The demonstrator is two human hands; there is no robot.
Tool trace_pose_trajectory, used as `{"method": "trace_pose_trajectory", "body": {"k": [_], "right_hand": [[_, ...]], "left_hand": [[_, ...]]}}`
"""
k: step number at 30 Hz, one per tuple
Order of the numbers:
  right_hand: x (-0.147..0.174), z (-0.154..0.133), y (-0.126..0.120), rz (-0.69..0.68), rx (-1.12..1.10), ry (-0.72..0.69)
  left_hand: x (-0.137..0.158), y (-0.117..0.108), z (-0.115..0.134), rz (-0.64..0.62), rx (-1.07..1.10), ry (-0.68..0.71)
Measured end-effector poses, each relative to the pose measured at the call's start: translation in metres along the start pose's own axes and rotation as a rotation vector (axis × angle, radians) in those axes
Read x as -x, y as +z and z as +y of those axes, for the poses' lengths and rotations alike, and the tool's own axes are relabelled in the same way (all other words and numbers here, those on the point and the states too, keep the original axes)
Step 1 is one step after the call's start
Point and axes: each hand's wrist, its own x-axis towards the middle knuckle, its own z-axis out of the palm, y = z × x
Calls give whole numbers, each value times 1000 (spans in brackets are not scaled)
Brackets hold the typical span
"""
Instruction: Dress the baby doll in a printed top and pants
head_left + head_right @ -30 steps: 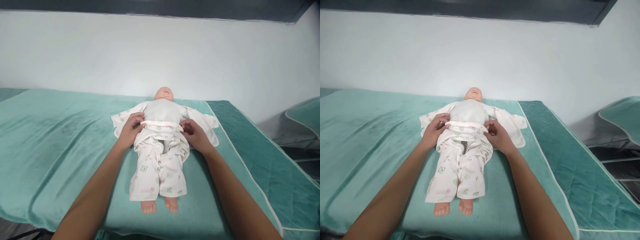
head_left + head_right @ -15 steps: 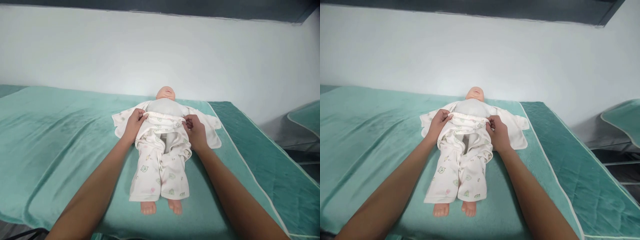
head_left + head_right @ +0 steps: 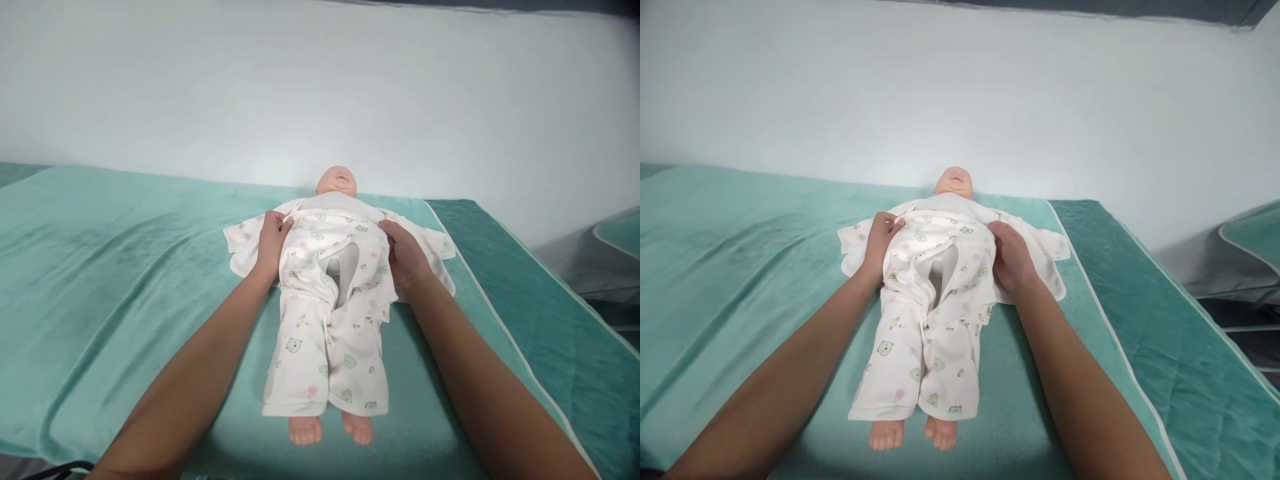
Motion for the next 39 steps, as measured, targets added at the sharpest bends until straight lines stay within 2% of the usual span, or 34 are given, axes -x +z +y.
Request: {"method": "trace_pose_trajectory", "body": {"k": [4, 6, 11, 15, 18, 22, 24, 30, 33, 39], "right_hand": [[4, 1, -1, 31, -85, 111], [8, 0, -3, -11, -55, 122], [19, -10, -20, -276, -3, 195], [20, -18, -32, -376, 55, 260], [17, -18, -34, -337, 80, 306], [15, -12, -29, -171, 103, 338], [16, -9, -26, -143, 148, 332], [19, -7, -22, -179, 286, 214], [20, -7, -19, -211, 226, 176], [28, -8, -6, -237, 20, 214]], "left_hand": [[6, -7, -1, -132, -141, 45], [10, -12, 0, -210, -128, 33], [16, -19, 6, -357, 28, -129], [20, -18, 16, -430, 187, -329], [23, -17, 22, -428, 244, -398], [25, -18, 25, -470, 276, -374], [26, -18, 26, -514, 321, -357], [29, -15, 28, -486, 387, -364], [29, -12, 27, -483, 410, -375], [29, -8, 27, -386, 459, -353]]}}
